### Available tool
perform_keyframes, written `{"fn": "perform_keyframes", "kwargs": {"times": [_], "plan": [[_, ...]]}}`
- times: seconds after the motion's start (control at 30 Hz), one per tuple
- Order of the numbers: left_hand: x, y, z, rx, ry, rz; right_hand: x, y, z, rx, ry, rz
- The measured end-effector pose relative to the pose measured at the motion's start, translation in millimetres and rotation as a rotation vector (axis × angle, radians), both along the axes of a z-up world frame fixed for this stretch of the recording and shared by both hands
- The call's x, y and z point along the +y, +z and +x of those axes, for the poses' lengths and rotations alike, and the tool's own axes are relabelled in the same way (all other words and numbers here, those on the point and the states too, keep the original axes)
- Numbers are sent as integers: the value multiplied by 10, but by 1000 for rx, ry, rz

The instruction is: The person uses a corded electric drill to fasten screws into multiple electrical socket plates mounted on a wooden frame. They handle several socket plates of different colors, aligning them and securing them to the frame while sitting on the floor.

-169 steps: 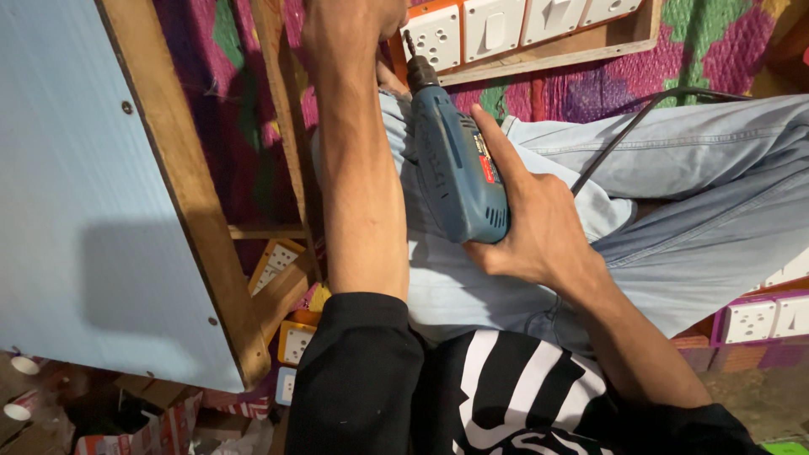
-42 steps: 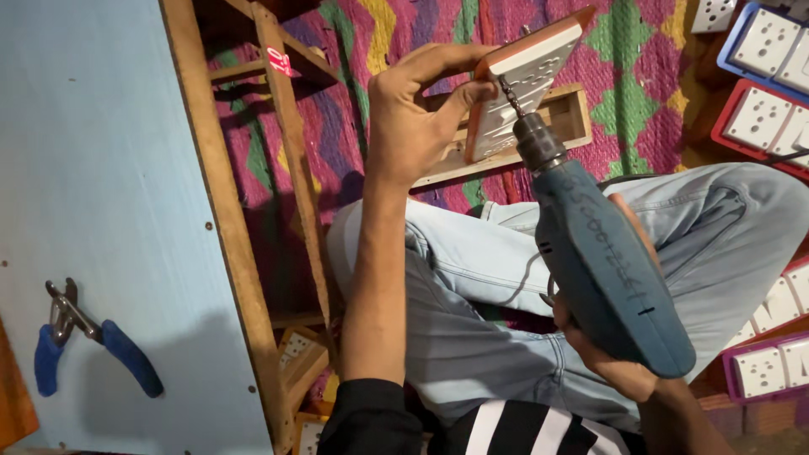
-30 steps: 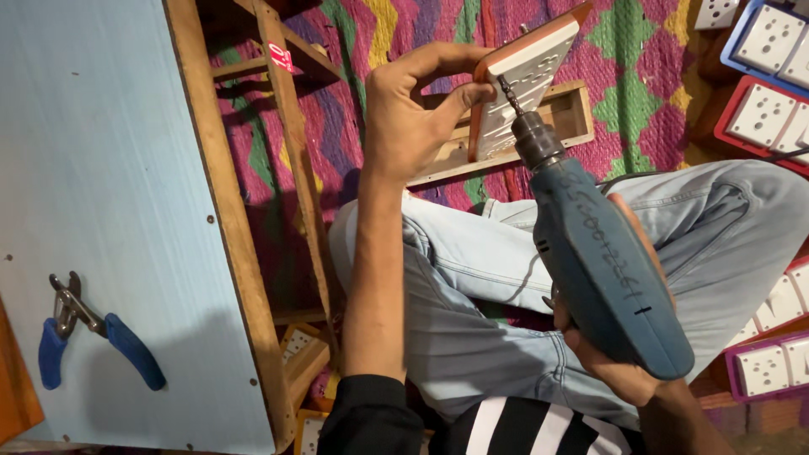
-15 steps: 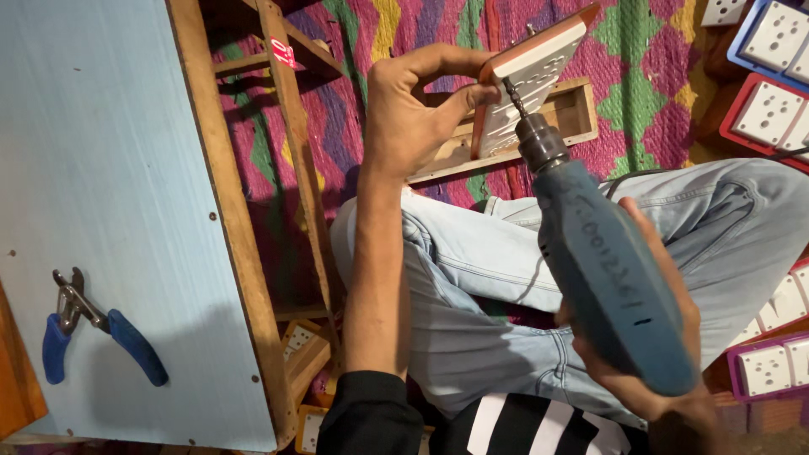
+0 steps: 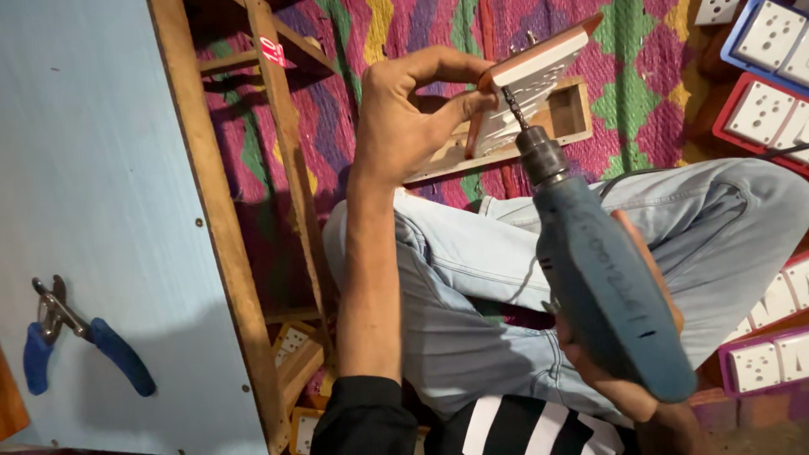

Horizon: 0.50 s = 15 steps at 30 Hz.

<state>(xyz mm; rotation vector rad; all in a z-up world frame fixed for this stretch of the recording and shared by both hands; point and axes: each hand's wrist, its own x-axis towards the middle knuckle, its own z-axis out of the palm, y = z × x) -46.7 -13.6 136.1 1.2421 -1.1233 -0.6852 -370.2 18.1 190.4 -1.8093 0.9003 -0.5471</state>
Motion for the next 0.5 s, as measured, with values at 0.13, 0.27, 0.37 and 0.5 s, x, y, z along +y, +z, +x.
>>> {"fn": "perform_keyframes", "kwargs": {"times": [0.13, 0.27, 0.37, 0.5], "plan": [[12, -81, -1, 31, -46, -2, 40, -228, -299, -36, 63, 59], [-33, -195, 4, -306, 74, 29, 64, -485, -492, 71, 179, 169], [-52, -255, 5, -243, 60, 106, 56, -619, -457, 164, 203, 139], [-35, -262, -5, -181, 18, 56, 25, -603, -258, 215, 145, -69]]}}
